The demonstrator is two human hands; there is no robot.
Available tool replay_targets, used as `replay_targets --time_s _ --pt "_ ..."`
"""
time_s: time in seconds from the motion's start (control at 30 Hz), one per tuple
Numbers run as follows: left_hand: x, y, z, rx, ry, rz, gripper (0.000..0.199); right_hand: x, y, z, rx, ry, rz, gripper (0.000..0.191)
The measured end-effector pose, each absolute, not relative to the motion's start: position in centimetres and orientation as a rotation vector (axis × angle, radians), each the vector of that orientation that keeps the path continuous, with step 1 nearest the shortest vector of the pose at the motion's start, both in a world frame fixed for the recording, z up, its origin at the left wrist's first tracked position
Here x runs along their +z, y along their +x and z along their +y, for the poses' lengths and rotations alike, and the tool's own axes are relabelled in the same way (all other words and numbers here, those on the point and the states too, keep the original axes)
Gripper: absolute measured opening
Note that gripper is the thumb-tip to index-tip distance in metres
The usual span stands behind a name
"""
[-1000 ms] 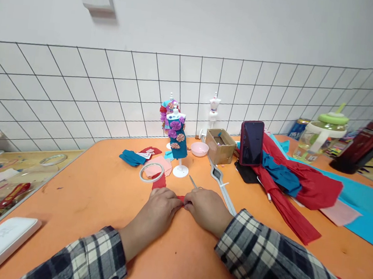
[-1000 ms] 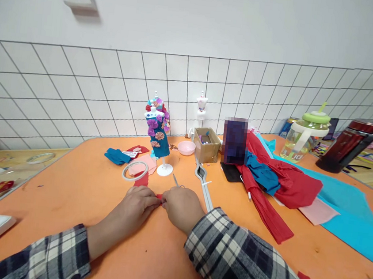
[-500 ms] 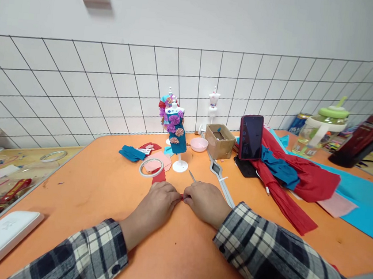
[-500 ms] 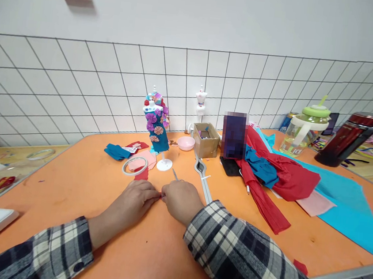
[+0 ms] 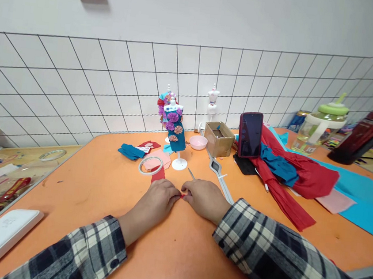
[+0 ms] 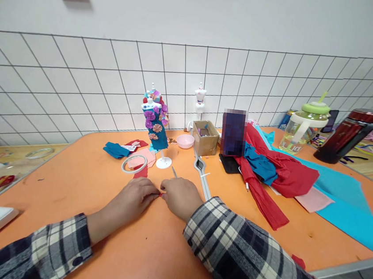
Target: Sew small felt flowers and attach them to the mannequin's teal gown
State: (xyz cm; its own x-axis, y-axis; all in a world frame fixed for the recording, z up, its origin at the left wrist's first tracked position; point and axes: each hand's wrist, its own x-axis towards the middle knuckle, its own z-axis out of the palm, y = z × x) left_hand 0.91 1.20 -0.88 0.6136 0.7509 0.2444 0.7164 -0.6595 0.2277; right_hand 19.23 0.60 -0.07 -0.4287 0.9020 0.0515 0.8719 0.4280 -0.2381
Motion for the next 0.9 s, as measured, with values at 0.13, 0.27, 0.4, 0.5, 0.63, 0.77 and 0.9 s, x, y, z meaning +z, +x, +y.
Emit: replay_targets --time_s 0.13,0.27,0.4,0.5,0.63,0.77,0.9 --pt "-0.9 0.8 1.2 0.513 2.758 1.22 0.023 0.1 19.2 0.6 0.248 -1.561 -2.537 0.019" --pt "-0.6 0.7 0.6 0.549 2.777 1.238 0.021 0.3 19.0 0.3 0.179 -1.54 -2.548 0.021" --pt "-0.3 0.7 0.1 0.616 2.804 1.29 0.019 0.0 18.9 0.1 0.094 -1.469 -2.573 0.023" --pt "-0.3 0.8 0.0 0.618 2.859 1.328 0.015 -0.2 18.8 0.0 0.073 -1.447 -2.581 0.024" --pt "-0.3 0.8 0.0 0.593 2.905 1.32 0.019 -0.3 18.9 0.1 0.089 -1.439 -2.58 0.024" --pt "-0.2 0.7 0.1 0.594 2.942 1.291 0.018 -0.4 18.8 0.0 0.102 -1.438 -2.582 0.024" --pt "-0.1 0.6 0.2 0.617 2.98 1.178 0.018 -0.3 18.6 0.1 0.14 -1.39 -2.569 0.023"
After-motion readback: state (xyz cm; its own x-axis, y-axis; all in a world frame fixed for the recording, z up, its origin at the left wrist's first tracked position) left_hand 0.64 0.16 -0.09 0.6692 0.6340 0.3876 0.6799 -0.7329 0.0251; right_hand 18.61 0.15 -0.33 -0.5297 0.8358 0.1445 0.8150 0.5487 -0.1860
